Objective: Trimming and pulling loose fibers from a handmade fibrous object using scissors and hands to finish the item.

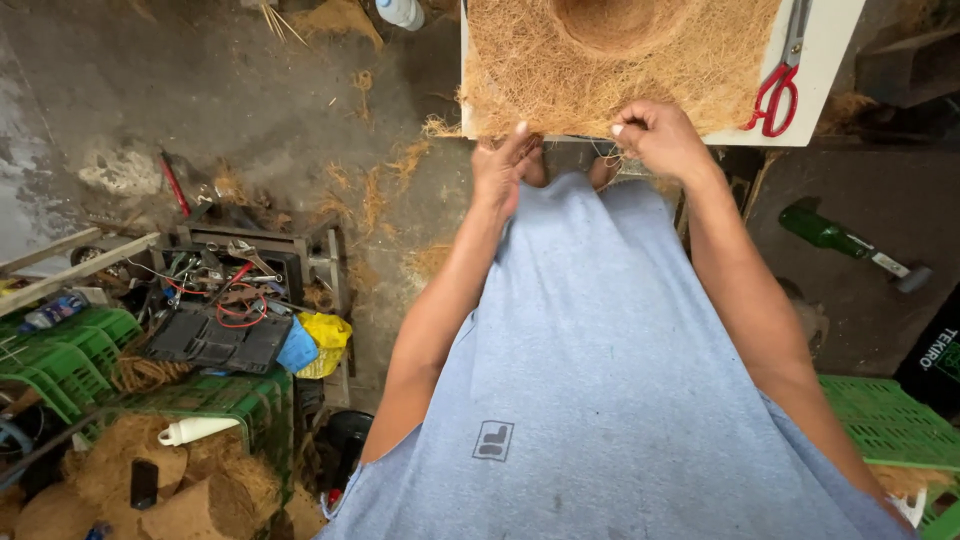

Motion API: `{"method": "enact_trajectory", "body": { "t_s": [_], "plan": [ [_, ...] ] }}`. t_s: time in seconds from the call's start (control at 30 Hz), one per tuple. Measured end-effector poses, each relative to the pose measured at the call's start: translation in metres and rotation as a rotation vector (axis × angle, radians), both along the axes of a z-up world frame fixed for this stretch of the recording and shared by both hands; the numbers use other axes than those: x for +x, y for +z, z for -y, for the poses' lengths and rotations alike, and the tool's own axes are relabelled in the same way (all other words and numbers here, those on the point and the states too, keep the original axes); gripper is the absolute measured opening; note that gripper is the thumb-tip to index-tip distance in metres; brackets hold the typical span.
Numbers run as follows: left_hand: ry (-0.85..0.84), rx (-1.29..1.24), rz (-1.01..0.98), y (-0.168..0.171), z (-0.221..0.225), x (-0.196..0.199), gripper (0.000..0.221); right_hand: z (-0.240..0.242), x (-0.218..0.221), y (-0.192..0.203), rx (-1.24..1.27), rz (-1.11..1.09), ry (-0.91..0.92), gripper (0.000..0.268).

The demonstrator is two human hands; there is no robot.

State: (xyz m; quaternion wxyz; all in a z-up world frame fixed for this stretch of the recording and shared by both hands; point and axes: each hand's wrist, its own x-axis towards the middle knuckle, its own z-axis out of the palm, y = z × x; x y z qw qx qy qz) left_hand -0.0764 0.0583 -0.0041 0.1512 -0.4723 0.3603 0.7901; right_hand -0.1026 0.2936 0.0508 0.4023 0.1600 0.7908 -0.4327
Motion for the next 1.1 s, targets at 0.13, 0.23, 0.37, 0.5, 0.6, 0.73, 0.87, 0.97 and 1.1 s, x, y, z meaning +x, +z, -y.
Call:
{"method": "enact_trajectory", "body": {
  "t_s": [0.13,0.23,0.37,0.5,0.6,0.73,0.87,0.97,1.1],
  "plan": [
    [0.023,-0.111,-0.091,-0.045,-0.015,0.006,0.029,0.007,-0.002,0.014,0.022,0.049,0.028,0.008],
    [-0.07,-0.294,-0.137,-0.044,-0.016,0.005,0.049,0.015,-0.005,0.022,-0.016,0.104,0.107,0.033],
    [0.011,-0.201,-0.119,-0.04,-0.018,0.001,0.021,0.041,-0.015,0.046,0.04,0.011,0.217,0.027],
    [-0.013,-0.171,0.034,-0.017,-0.011,-0.005,0.047,0.048,-0.013,0.028,0.068,0.065,0.126,0.008],
    [-0.006,-0.179,-0.078,-0.03,-0.01,-0.001,0.03,0.04,-0.012,0.018,0.048,0.035,0.106,0.007],
    [-0.012,-0.18,-0.115,-0.029,-0.008,-0.003,0.02,0.037,-0.012,0.024,-0.01,0.086,0.072,0.01],
    [-0.031,-0.305,-0.154,-0.062,-0.007,0.002,0.044,0.024,0.002,-0.014,-0.158,0.017,-0.014,0.027],
    [-0.015,-0.281,-0.202,-0.082,-0.007,0.009,0.048,0.023,0.007,-0.029,-0.293,-0.082,-0.01,0.036],
    [-0.08,-0.189,-0.13,-0.031,-0.002,-0.005,0.017,0.059,-0.022,0.043,-0.076,0.107,0.143,0.014]
  ]
}}
